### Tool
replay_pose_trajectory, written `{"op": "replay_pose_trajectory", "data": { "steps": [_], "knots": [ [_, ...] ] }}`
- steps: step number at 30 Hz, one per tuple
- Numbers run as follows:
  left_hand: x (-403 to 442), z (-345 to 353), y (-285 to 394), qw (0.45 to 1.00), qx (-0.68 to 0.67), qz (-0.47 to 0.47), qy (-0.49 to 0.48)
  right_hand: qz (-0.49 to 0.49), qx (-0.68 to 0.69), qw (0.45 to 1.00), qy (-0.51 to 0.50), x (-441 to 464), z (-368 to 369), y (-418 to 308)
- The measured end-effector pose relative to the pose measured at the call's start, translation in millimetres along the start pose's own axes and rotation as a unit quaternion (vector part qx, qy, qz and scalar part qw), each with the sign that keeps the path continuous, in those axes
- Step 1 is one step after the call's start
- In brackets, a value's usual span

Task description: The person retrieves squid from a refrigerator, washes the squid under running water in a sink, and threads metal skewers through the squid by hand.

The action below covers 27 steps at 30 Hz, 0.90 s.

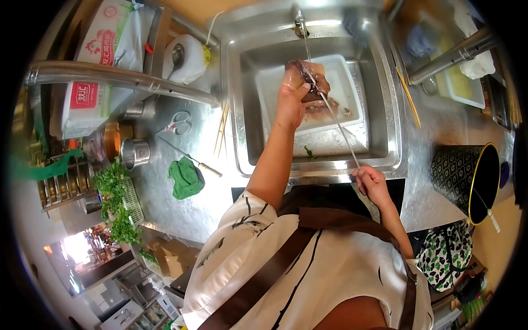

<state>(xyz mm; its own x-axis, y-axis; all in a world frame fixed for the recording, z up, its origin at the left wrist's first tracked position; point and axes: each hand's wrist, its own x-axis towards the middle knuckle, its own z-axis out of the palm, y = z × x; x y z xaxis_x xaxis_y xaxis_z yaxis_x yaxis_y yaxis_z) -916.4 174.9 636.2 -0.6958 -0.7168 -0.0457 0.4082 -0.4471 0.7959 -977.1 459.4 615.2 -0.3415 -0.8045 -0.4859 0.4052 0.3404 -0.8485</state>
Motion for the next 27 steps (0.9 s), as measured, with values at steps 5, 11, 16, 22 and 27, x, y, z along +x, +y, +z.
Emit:
{"op": "replay_pose_trajectory", "data": {
  "steps": [5, 11, 16, 22, 27],
  "knots": [
    [0, -6, -5, 1.0, 0.017, 0.002, -0.002, 0.009, -0.007, 1.0, 0.001, -6, 2, -5],
    [-7, 0, 2, 1.0, 0.017, -0.018, -0.006, 0.03, -0.023, 0.999, -0.002, -17, 3, -11],
    [-7, -2, -6, 1.0, -0.025, -0.009, -0.004, 0.049, -0.031, 0.998, 0.016, -22, 9, -19],
    [-10, 4, -6, 0.999, -0.002, -0.021, -0.029, 0.002, -0.027, 0.999, 0.028, -11, 6, -2],
    [-13, 10, -2, 1.0, 0.007, -0.016, -0.013, -0.011, -0.012, 1.0, 0.019, -4, 3, 6]
  ]
}}
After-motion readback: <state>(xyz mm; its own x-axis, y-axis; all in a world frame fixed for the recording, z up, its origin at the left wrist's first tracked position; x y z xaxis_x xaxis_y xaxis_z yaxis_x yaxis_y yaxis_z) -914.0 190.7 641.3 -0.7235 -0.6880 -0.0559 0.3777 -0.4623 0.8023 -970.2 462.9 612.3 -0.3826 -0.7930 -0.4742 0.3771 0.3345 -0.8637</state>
